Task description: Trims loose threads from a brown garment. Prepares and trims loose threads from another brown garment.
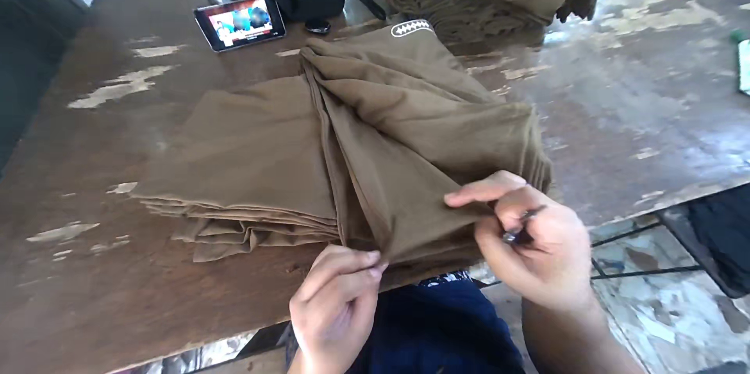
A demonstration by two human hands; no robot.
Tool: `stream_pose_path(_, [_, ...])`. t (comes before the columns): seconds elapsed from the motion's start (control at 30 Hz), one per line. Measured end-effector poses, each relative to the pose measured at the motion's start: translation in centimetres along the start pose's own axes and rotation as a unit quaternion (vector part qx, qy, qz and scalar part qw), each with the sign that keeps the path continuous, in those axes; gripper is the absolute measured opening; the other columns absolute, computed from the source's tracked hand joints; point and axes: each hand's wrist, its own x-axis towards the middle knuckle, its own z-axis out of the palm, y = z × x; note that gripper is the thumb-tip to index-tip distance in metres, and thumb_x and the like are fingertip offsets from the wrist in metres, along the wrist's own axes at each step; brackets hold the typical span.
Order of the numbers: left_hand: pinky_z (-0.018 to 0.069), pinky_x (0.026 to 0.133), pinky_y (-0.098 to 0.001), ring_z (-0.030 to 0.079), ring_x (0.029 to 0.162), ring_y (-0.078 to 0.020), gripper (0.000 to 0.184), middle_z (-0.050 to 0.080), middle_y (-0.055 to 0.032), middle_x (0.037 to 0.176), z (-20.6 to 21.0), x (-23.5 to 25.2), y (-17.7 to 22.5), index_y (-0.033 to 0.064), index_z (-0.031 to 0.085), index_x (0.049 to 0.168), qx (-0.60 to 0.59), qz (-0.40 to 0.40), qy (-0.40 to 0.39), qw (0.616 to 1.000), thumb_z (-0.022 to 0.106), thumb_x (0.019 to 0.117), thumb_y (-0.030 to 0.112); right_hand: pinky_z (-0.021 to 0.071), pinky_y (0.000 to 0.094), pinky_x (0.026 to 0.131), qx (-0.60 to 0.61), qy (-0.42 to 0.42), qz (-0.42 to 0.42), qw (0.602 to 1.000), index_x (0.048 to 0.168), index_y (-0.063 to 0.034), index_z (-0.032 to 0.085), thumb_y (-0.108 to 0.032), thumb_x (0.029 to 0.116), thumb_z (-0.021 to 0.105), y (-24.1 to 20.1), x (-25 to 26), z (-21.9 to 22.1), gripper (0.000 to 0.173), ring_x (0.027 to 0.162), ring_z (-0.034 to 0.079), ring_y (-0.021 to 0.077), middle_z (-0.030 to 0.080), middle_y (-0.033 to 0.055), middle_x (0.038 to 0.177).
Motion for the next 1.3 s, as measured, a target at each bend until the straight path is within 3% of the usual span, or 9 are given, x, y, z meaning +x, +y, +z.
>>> stream_pose_path(0.2, [0.0578, 0.084, -0.0193, 0.070, 0.094, -0.0067, 0.005, 0.075, 0.0022, 0.099, -1.9, -0.7, 0.0, 0.0094, 0.072, 0.093, -0.014, -0.079, -0.079, 0.994, 0.073, 0.0913, 0.005, 0.0474, 0.0310, 0.084, -0.108, -0.146, -0.009, 0.983, 0.097, -0.0072, 0.061, -0.016, 0.0972, 0.049, -0.5, -0.9, -0.3, 0.015, 0.091, 0.059, 0.0205, 0.064, 0.0075, 0.091])
stream_pose_path(0.3, [0.0606, 0.083, -0.0203, 0.073, 0.094, -0.0074, 0.007, 0.077, 0.0021, 0.098, -1.8, -0.8, 0.1, 0.0097, 0.073, 0.095, -0.037, -0.122, -0.053, 0.990, 0.074, 0.0909, 0.005, 0.0451, 0.0364, 0.080, -0.175, -0.195, -0.028, 0.965, 0.092, -0.0100, 0.059, -0.050, 0.1045, 0.049, -0.8, -1.0, -0.1, 0.043, 0.094, 0.055, 0.0263, 0.060, 0.0088, 0.095])
stream_pose_path(0.4, [0.0591, 0.083, -0.0189, 0.071, 0.094, -0.0053, 0.009, 0.075, 0.0041, 0.099, -1.5, -0.6, -0.1, 0.0114, 0.071, 0.098, -0.056, -0.121, -0.042, 0.990, 0.073, 0.0920, 0.005, 0.0454, 0.0394, 0.075, -0.242, -0.210, -0.053, 0.946, 0.089, -0.0119, 0.060, -0.060, 0.1038, 0.042, -0.9, -1.1, 0.4, 0.054, 0.093, 0.056, 0.0296, 0.059, 0.0093, 0.095])
stream_pose_path(0.9, [0.0555, 0.087, -0.0216, 0.067, 0.093, -0.0070, 0.008, 0.069, 0.0010, 0.092, -2.1, 0.1, -0.4, 0.0082, 0.062, 0.093, -0.172, -0.051, -0.155, 0.972, 0.068, 0.0954, 0.004, 0.0420, 0.0419, 0.078, -0.286, -0.222, -0.014, 0.932, 0.077, -0.0145, 0.061, -0.051, 0.1067, 0.038, -1.8, -1.4, 1.2, 0.052, 0.097, 0.056, 0.0291, 0.061, 0.0072, 0.098])
stream_pose_path(1.0, [0.0558, 0.087, -0.0260, 0.070, 0.091, -0.0075, 0.024, 0.074, 0.0005, 0.089, -4.3, 0.7, 0.7, 0.0101, 0.074, 0.099, -0.196, -0.106, -0.328, 0.918, 0.068, 0.0992, 0.033, 0.0445, 0.0428, 0.080, -0.254, -0.213, 0.000, 0.943, 0.082, -0.0127, 0.061, -0.055, 0.1064, 0.037, -1.8, -1.3, 0.9, 0.054, 0.100, 0.057, 0.0303, 0.062, 0.0089, 0.100])
stream_pose_path(1.07, [0.0500, 0.100, -0.0347, 0.067, 0.109, -0.0127, 0.050, 0.076, -0.0013, 0.106, -5.9, 1.6, 1.4, 0.0143, 0.074, 0.120, -0.109, -0.114, -0.466, 0.871, 0.064, 0.0946, 0.056, 0.0454, 0.0428, 0.086, -0.218, -0.177, 0.010, 0.960, 0.087, -0.0115, 0.064, -0.056, 0.1032, 0.048, -2.1, -1.2, 0.9, 0.050, 0.104, 0.057, 0.0289, 0.064, 0.0097, 0.109])
stream_pose_path(1.17, [0.0534, 0.092, -0.0378, 0.067, 0.107, -0.0155, 0.037, 0.075, 0.0003, 0.103, -6.7, 1.7, 2.2, 0.0158, 0.075, 0.109, 0.073, -0.094, -0.412, 0.903, 0.063, 0.0977, 0.048, 0.0399, 0.0451, 0.095, -0.222, -0.138, -0.016, 0.965, 0.093, -0.0171, 0.060, -0.042, 0.0967, 0.066, -2.9, -1.1, 2.3, 0.026, 0.115, 0.056, 0.0272, 0.066, 0.0055, 0.129])
stream_pose_path(1.23, [0.0535, 0.087, -0.0301, 0.067, 0.097, -0.0124, 0.017, 0.074, 0.0016, 0.092, -6.1, 1.7, 2.1, 0.0146, 0.073, 0.091, 0.165, -0.087, -0.319, 0.929, 0.064, 0.0961, 0.028, 0.0362, 0.0452, 0.092, -0.195, -0.137, -0.058, 0.969, 0.093, -0.0192, 0.058, -0.022, 0.0953, 0.062, -3.3, -0.2, 3.3, 0.005, 0.110, 0.058, 0.0242, 0.070, 0.0011, 0.110])
stream_pose_path(1.3, [0.0526, 0.089, -0.0266, 0.067, 0.097, -0.0108, 0.011, 0.073, 0.0021, 0.091, -5.1, 1.4, 2.0, 0.0140, 0.072, 0.087, 0.196, -0.080, -0.242, 0.947, 0.063, 0.0927, 0.019, 0.0404, 0.0429, 0.091, -0.155, -0.106, -0.063, 0.980, 0.089, -0.0183, 0.064, -0.019, 0.0965, 0.059, -2.7, 1.7, 2.2, 0.009, 0.103, 0.064, 0.0186, 0.073, -0.0008, 0.097])
